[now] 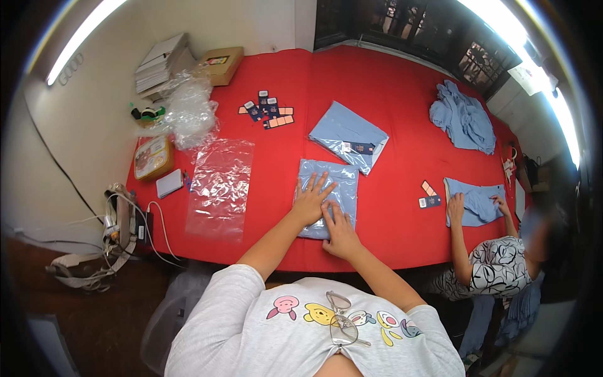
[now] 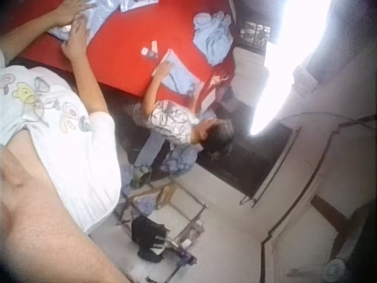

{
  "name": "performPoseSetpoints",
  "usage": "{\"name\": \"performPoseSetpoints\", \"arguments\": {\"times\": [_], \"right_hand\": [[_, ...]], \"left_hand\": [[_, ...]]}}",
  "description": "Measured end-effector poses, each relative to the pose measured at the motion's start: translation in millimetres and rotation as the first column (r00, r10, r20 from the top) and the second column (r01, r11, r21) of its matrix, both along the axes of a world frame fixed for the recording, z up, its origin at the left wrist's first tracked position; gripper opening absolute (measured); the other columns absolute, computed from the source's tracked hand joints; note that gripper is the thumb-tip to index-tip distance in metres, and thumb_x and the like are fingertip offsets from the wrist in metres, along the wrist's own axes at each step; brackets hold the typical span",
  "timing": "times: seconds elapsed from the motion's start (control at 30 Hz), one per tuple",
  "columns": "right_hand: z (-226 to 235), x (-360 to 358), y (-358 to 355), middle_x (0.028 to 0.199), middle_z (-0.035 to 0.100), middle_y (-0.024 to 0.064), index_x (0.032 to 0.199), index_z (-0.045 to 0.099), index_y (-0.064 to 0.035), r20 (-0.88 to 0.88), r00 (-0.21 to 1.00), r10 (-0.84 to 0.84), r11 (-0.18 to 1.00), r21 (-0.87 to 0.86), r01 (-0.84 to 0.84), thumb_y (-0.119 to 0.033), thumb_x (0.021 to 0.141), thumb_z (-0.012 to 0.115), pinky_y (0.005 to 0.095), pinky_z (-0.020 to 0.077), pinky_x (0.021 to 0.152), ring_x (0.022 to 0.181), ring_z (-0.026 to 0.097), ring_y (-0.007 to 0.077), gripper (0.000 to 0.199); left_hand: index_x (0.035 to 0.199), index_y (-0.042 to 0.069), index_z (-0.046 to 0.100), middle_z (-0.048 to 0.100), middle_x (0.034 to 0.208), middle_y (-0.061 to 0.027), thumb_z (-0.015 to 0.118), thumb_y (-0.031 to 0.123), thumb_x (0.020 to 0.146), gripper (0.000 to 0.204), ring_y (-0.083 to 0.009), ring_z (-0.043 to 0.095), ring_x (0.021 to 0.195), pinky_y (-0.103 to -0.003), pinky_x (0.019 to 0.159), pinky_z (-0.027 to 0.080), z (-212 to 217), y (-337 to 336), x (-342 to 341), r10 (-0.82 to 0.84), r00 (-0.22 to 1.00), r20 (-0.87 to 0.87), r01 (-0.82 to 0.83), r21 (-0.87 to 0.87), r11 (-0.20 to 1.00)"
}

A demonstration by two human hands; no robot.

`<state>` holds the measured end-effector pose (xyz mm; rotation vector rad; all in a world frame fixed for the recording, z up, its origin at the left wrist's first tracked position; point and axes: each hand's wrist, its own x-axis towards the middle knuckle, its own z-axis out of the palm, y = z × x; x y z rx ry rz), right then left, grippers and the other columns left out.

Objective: The person organizes clear plastic bags and then places a folded blue shirt into one of the bags.

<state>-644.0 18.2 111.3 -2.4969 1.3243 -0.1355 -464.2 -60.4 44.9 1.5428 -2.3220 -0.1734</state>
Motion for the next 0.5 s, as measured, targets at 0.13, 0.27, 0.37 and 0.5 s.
{"name": "performPoseSetpoints", "arguments": {"times": [0.13,0.27,0.37,0.5], "right_hand": [[-44.3,-30.7,6.7,0.163,0.036,0.0304,0.169,0.025,-0.01,-0.04,0.995,0.087,0.97,-0.224,-0.094,-0.008,0.088,0.069,0.0598,0.048,0.111,0.148,0.043,0.0464,0.092],[-25.1,-62.6,0.7,0.148,0.054,0.0246,0.156,0.048,-0.0134,0.058,0.98,0.188,0.97,-0.166,-0.176,-0.003,0.093,0.062,0.0504,0.0579,0.098,0.13,0.062,0.0414,0.065],[12.7,-62.2,-1.4,0.14,0.061,0.0198,0.144,0.059,-0.0142,0.225,0.953,0.201,0.977,-0.109,-0.181,-0.005,0.093,0.064,0.0458,0.0604,0.09,0.119,0.067,0.0382,0.053],[52.7,-69.3,-19.9,0.14,0.062,0.0183,0.144,0.059,-0.0106,0.47,0.874,0.125,0.97,-0.244,-0.007,-0.008,0.094,0.07,0.0443,0.0592,0.09,0.119,0.067,0.0374,0.051]], "left_hand": [[0.17,0.026,0.029,0.015,0.18,-0.01,0.064,0.033,0.101,0.077,-0.0404,0.01,0.165,-0.073,0.127,0.008,34.7,9.4,-14.4,-0.005,1.0,-0.01,0.008,0.315,0.949],[0.163,0.014,0.041,0.024,0.177,-0.0127,0.068,0.021,0.096,0.073,-0.0401,0.019,0.163,-0.069,0.128,0.014,50.6,91.7,-14.7,-0.073,0.988,-0.135,0.116,0.353,0.928],[0.154,0.011,0.053,0.04,0.168,-0.0136,0.07,0.012,0.09,0.066,-0.0374,0.035,0.157,-0.064,0.127,0.024,50.9,102.0,-11.4,-0.056,0.988,-0.144,0.094,0.269,0.958],[0.14,0.015,0.066,0.072,0.13,-0.0168,0.068,0.003,0.086,0.055,-0.0375,0.068,0.124,-0.051,0.107,0.052,75.3,70.5,-19.9,0.066,0.969,-0.236,-0.008,0.24,0.971]]}}
